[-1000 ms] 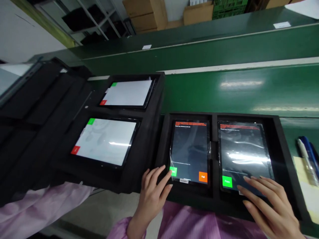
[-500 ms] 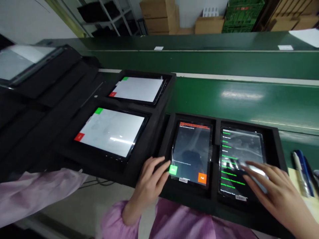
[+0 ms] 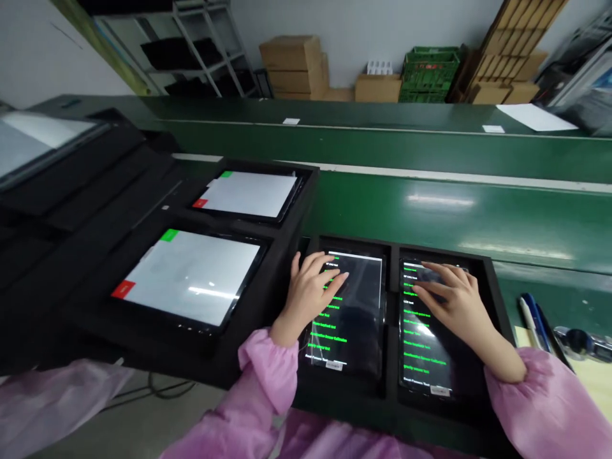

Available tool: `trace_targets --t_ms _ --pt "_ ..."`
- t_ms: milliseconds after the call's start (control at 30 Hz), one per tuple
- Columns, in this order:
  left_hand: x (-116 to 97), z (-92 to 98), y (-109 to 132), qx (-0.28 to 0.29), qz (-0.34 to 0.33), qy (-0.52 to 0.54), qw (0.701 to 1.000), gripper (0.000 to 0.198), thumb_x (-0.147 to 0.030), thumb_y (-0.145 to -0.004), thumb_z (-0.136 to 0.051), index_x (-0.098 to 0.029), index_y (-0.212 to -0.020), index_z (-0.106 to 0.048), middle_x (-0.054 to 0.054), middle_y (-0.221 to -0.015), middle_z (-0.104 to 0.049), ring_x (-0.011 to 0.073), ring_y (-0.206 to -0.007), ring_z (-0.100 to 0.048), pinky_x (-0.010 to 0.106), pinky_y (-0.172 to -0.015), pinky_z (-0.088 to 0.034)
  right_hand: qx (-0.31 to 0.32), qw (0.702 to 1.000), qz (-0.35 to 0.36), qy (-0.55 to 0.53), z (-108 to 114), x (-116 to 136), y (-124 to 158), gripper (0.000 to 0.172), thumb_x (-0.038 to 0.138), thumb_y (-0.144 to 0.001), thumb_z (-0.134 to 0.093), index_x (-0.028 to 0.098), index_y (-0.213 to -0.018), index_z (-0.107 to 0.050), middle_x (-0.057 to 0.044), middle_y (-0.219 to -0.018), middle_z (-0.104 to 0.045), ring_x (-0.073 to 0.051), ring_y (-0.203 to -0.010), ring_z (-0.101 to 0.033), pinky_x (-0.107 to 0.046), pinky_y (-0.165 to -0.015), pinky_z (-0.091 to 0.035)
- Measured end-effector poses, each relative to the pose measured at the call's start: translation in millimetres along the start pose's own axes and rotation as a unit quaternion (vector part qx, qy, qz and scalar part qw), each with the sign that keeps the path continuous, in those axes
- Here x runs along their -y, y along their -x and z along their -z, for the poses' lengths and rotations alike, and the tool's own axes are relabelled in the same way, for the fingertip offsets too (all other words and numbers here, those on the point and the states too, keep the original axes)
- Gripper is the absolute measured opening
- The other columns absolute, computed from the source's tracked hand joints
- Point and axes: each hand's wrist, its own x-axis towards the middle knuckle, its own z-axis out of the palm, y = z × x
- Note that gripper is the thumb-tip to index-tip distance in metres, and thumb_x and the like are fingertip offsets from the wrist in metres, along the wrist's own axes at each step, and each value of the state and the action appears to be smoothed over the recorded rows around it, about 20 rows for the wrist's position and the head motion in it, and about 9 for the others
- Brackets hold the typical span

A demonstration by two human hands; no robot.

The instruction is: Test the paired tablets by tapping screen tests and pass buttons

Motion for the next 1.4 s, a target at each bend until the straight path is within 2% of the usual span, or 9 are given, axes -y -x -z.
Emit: trace_targets --t_ms 67,167,467,867,967,1067,1200,1300,1400 --pt "3 1.0 4 -0.036 0.002 -0.006 0.999 0.026 -0.036 -0.105 -0.058 -0.026 -0.105 -0.082 0.010 -0.114 -0.078 0.0289 -0.114 -0.069 0.059 -0.114 -0.045 -0.003 1.000 -0.021 -0.002 0 -2 1 0.042 0.041 -0.112 -0.045 0.026 -0.102 -0.083 -0.012 -0.120 -0.074 -0.031 -0.102 -0.067 -0.045 -0.080 -0.054" --pt "5 -3.0 1 -0.040 -0.002 -0.017 0.999 0.028 -0.036 -0.105 -0.056 -0.026 -0.117 -0.079 0.013 -0.120 -0.076 0.0290 -0.112 -0.069 0.056 -0.110 -0.048 0.002 0.999 -0.041 0.000 -5 -6 1 0.035 0.039 -0.111 -0.049 0.025 -0.114 -0.081 -0.014 -0.127 -0.072 -0.032 -0.106 -0.066 -0.045 -0.080 -0.054" --pt "7 -9.1 2 0.042 0.023 -0.041 0.998 0.024 -0.035 -0.101 -0.062 -0.030 -0.116 -0.080 0.015 -0.132 -0.071 0.0347 -0.122 -0.062 0.069 -0.110 -0.045 0.031 0.999 -0.039 0.006 -17 -5 6 0.031 0.038 -0.110 -0.052 0.028 -0.118 -0.080 -0.014 -0.134 -0.069 -0.036 -0.114 -0.064 -0.052 -0.084 -0.057" --pt "7 -11.3 2 0.036 0.018 -0.047 0.998 0.024 -0.035 -0.102 -0.061 -0.030 -0.118 -0.079 0.012 -0.127 -0.073 0.0311 -0.118 -0.064 0.059 -0.106 -0.050 -0.005 0.999 -0.036 -0.011 -28 -1 3 0.038 0.034 -0.111 -0.045 0.022 -0.112 -0.080 -0.017 -0.122 -0.073 -0.034 -0.105 -0.068 -0.046 -0.076 -0.057" --pt "7 -6.0 2 0.018 0.014 -0.052 0.998 0.028 -0.036 -0.104 -0.057 -0.026 -0.121 -0.077 0.013 -0.126 -0.073 0.0293 -0.116 -0.066 0.052 -0.103 -0.052 -0.014 0.999 -0.047 -0.020 -16 1 3 0.040 0.038 -0.111 -0.043 0.024 -0.112 -0.080 -0.016 -0.120 -0.073 -0.035 -0.102 -0.068 -0.048 -0.074 -0.056" --pt "2 5.2 8 -0.009 0.013 -0.053 0.998 0.035 -0.039 -0.107 -0.052 -0.020 -0.127 -0.073 0.016 -0.126 -0.073 0.0291 -0.114 -0.067 0.048 -0.101 -0.052 -0.048 0.995 -0.065 -0.050 18 4 12 0.041 0.043 -0.112 -0.042 0.024 -0.120 -0.077 -0.016 -0.119 -0.073 -0.034 -0.098 -0.069 -0.046 -0.071 -0.054" --pt "-16 17.9 12 -0.034 -0.016 -0.037 0.999 0.041 -0.044 -0.110 -0.044 -0.018 -0.127 -0.071 0.016 -0.121 -0.074 0.0286 -0.110 -0.069 0.046 -0.098 -0.051 -0.069 0.990 -0.094 -0.081 62 -3 36 0.033 0.042 -0.112 -0.047 0.023 -0.121 -0.072 -0.012 -0.113 -0.073 -0.030 -0.095 -0.071 -0.044 -0.080 -0.055" --pt "-32 17.6 0 -0.028 -0.056 -0.030 0.998 0.043 -0.047 -0.110 -0.044 -0.019 -0.128 -0.070 0.016 -0.120 -0.075 0.0301 -0.110 -0.069 0.049 -0.101 -0.050 -0.065 0.985 -0.135 -0.082 64 -21 50 0.037 0.049 -0.113 -0.044 0.025 -0.115 -0.073 -0.010 -0.110 -0.074 -0.029 -0.096 -0.072 -0.043 -0.083 -0.056" --pt "-46 9.9 -16 -0.010 -0.077 -0.032 0.996 0.042 -0.048 -0.109 -0.048 -0.020 -0.130 -0.070 0.016 -0.125 -0.074 0.0320 -0.115 -0.068 0.053 -0.106 -0.049 -0.085 0.977 -0.185 -0.062 43 -38 60 0.051 0.059 -0.112 -0.036 0.025 -0.117 -0.072 -0.012 -0.111 -0.073 -0.029 -0.100 -0.072 -0.044 -0.086 -0.057"
